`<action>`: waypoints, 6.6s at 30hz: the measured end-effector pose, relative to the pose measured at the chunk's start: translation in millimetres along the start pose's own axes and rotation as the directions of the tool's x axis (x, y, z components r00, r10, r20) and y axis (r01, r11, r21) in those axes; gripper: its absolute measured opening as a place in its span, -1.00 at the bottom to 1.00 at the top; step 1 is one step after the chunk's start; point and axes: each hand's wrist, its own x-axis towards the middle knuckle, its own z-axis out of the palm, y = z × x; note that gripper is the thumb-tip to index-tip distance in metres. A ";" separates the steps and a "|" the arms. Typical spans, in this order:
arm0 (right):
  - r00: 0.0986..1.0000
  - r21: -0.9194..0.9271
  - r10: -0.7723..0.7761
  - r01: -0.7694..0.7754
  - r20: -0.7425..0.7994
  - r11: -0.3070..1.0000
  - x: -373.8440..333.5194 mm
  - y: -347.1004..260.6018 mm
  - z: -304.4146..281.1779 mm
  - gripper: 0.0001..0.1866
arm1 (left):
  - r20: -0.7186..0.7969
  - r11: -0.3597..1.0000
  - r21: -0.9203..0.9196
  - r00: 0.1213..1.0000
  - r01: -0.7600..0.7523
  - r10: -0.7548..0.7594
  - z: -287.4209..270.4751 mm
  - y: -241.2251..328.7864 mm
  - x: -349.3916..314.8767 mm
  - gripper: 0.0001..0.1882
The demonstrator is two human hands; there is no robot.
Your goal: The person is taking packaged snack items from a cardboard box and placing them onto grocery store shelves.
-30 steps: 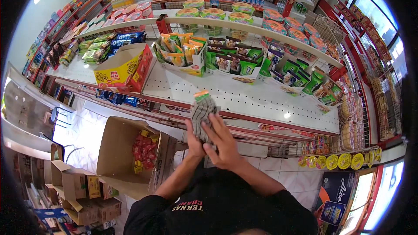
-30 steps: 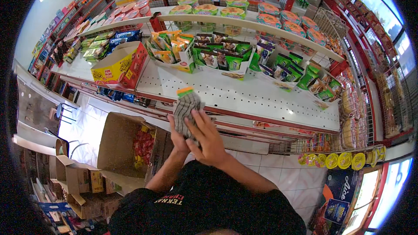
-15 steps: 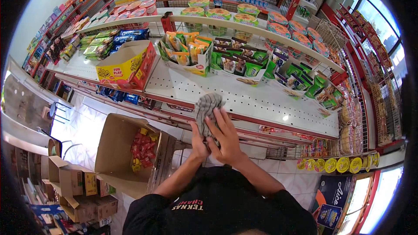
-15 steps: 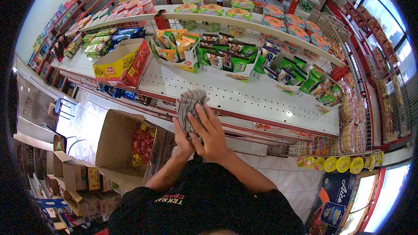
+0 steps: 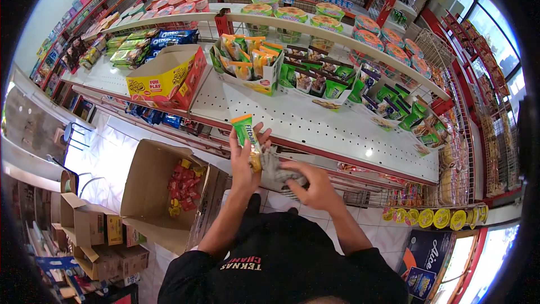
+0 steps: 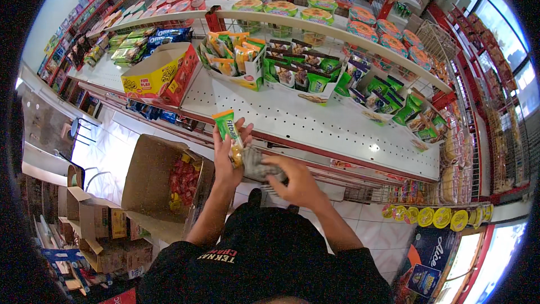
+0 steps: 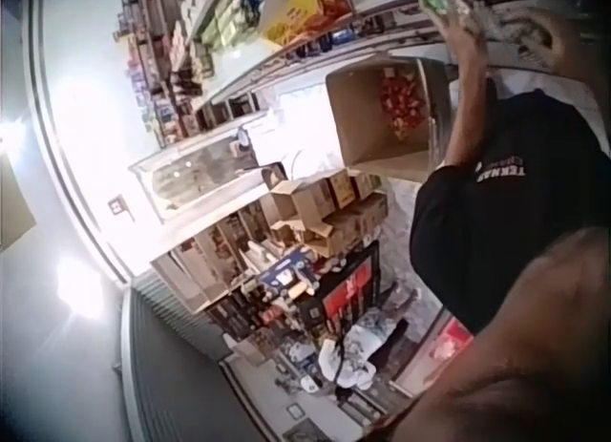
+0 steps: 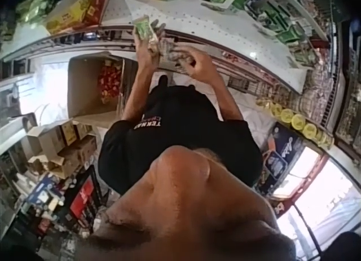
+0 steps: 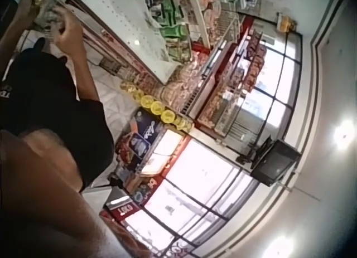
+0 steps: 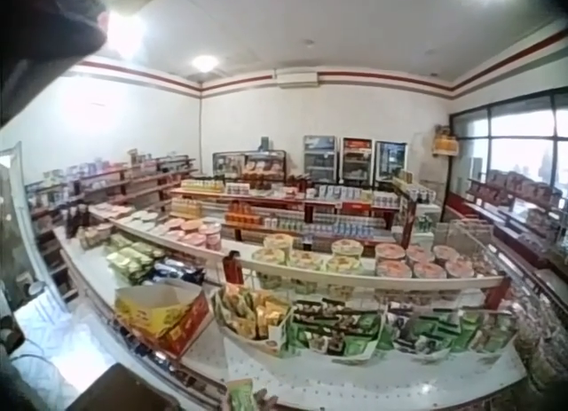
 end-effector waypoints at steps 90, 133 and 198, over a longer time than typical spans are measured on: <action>0.911 -0.312 0.004 -0.146 -0.413 0.939 -12.7 -15.3 -13.1 -0.44 | 0.392 0.834 0.548 0.899 -0.057 -0.196 24.2 -23.0 -2.2 -0.91; 0.967 0.375 0.231 -0.253 0.104 0.892 71.6 -3.8 91.9 -0.39 | 0.467 0.751 0.365 0.806 -0.550 0.363 -37.5 61.9 89.0 -0.93; 0.987 0.076 -0.013 0.025 -0.160 0.997 81.0 -43.2 23.8 -0.59 | 0.319 0.839 0.403 0.915 -0.366 0.246 -120.4 101.5 59.7 -0.84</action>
